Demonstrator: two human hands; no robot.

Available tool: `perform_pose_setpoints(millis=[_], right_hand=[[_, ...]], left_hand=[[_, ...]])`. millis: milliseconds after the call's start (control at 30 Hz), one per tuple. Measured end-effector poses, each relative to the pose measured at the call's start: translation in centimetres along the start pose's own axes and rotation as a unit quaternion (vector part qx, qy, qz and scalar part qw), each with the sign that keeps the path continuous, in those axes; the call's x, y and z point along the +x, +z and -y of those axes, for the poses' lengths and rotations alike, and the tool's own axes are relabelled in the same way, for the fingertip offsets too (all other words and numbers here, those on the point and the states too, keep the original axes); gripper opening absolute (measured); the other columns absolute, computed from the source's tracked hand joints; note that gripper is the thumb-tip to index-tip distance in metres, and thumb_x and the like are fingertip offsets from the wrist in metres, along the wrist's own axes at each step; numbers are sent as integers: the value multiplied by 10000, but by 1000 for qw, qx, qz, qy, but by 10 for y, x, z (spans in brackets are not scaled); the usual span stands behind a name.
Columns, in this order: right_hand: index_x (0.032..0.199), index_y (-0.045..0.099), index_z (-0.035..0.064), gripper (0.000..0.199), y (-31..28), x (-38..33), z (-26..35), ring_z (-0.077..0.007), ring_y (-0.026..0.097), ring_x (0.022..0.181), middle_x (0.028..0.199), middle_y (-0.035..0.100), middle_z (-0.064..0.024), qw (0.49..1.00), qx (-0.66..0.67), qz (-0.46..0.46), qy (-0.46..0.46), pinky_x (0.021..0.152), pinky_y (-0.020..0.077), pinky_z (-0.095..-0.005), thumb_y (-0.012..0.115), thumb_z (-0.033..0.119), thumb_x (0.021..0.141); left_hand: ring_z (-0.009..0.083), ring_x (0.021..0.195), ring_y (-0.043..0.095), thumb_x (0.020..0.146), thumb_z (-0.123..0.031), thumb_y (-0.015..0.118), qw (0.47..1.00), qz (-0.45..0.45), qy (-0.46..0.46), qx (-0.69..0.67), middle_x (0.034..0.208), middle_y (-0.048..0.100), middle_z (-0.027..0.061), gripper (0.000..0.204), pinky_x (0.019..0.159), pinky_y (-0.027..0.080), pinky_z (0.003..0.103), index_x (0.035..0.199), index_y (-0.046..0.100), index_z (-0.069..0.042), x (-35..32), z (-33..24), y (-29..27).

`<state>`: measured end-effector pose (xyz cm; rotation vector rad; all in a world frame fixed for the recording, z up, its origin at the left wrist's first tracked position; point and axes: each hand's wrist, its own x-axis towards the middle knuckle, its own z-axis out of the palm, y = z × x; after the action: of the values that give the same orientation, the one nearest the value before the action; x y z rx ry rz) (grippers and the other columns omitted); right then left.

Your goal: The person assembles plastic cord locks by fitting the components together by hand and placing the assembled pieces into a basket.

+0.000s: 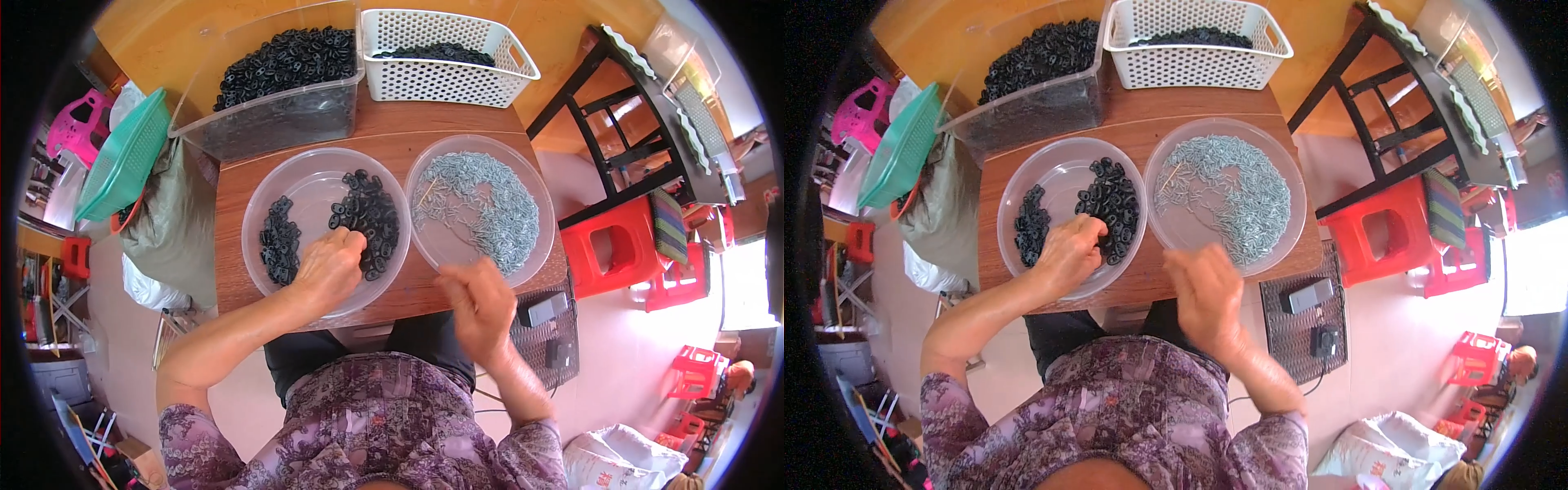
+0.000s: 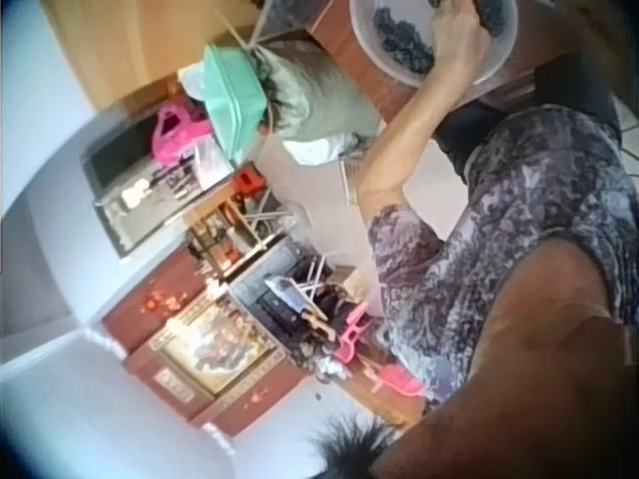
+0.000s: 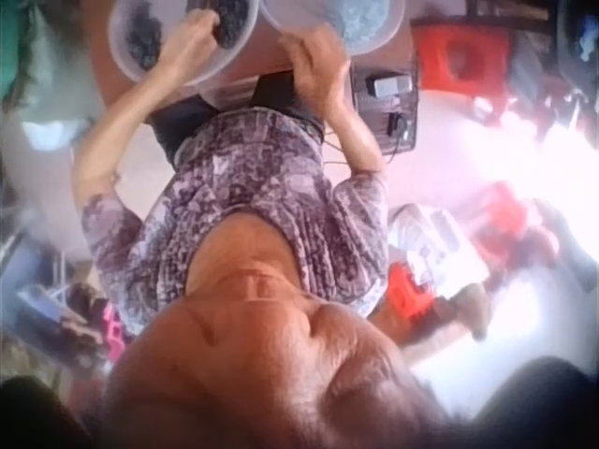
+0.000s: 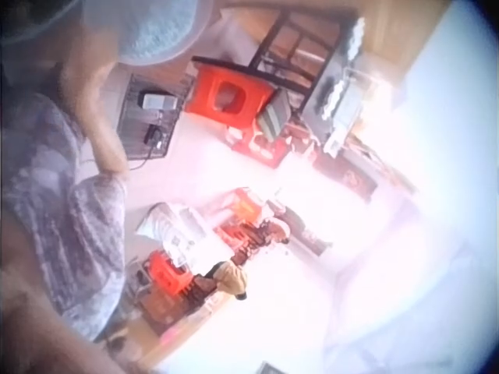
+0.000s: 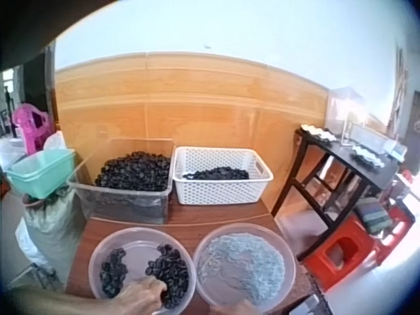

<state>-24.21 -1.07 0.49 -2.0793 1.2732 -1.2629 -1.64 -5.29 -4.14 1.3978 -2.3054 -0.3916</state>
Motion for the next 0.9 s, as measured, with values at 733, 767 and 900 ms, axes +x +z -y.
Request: perform_pose_setpoints(millis=[733,767,900], right_hand=[[817,652,91,200,20,49,-80,-286,524,752,724,532,-82,972,-192,100,-94,622,440,-385,623,-12,648],[811,647,87,193,23,51,-81,-283,517,737,717,524,-82,971,-187,106,-105,623,437,-382,624,-12,646],[790,633,74,166,30,56,-90,-276,506,719,717,513,-85,966,-178,130,-134,630,432,-379,624,-9,646]], left_hand=[[83,564,548,884,-98,587,771,-9,-267,-578,751,635,78,131,505,447,201,924,623,22,-39,-15,-39],[83,558,546,880,-105,596,763,-12,-272,-587,749,636,79,136,501,445,201,920,625,22,-40,-17,-39],[80,548,538,872,-114,610,747,-22,-278,-604,739,635,80,142,497,439,198,911,633,20,-40,-19,-37]])
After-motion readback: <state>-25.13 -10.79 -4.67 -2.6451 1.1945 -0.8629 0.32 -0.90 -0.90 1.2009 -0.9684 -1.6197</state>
